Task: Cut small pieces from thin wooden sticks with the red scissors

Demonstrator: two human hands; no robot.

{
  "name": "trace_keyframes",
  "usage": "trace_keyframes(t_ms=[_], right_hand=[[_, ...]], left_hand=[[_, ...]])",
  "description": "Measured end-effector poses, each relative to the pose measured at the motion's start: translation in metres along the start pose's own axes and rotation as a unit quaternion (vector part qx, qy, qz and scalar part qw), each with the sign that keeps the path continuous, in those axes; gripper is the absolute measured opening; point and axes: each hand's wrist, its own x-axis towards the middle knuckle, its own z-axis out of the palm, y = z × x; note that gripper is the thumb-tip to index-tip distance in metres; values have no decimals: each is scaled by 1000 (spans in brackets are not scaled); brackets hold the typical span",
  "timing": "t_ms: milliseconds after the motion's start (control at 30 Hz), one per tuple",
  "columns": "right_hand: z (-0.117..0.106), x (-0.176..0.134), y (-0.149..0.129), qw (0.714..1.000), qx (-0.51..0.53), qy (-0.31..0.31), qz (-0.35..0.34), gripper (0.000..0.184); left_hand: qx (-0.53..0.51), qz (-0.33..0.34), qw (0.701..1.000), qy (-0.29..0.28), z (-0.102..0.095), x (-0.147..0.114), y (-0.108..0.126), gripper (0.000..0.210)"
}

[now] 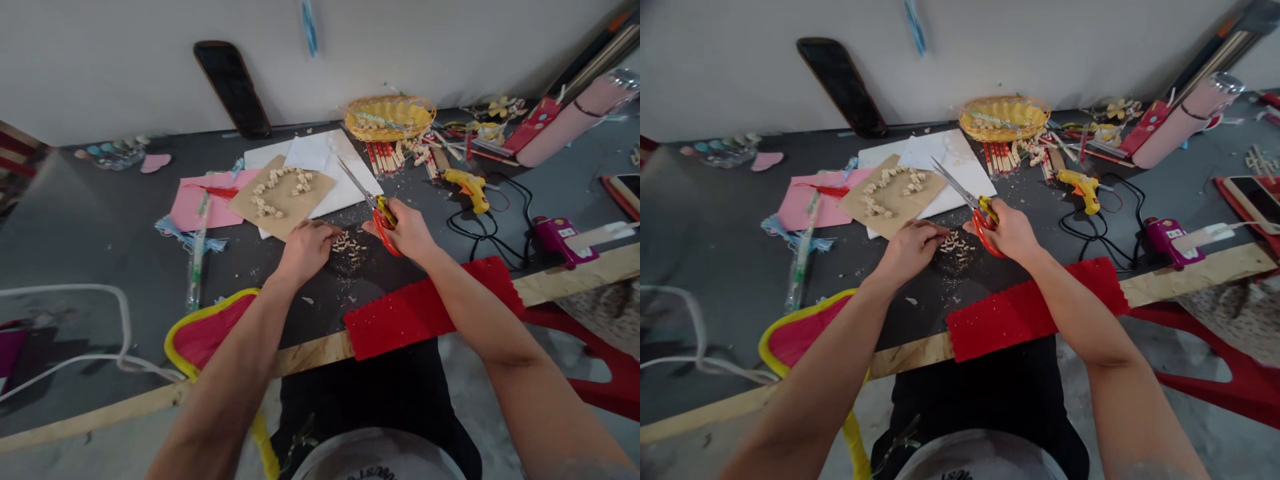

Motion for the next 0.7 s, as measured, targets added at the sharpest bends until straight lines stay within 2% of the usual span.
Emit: trace_keyframes(t_ms=[167, 300, 500, 700], right_hand=[[0, 0, 0, 1000, 0, 0, 3, 39], [0, 0, 0, 1000, -8, -1, -7, 41], [0, 1, 0, 1000, -15, 4, -4, 41], [0, 1, 0, 1000, -9, 4, 0, 39]], left_hand=[[34, -13, 999, 19, 1, -2, -3, 34], [27, -8, 1000, 3, 3, -4, -2, 39], [30, -31, 999, 6, 1, -3, -3, 33], [33, -25, 999, -7, -2, -3, 2, 30]])
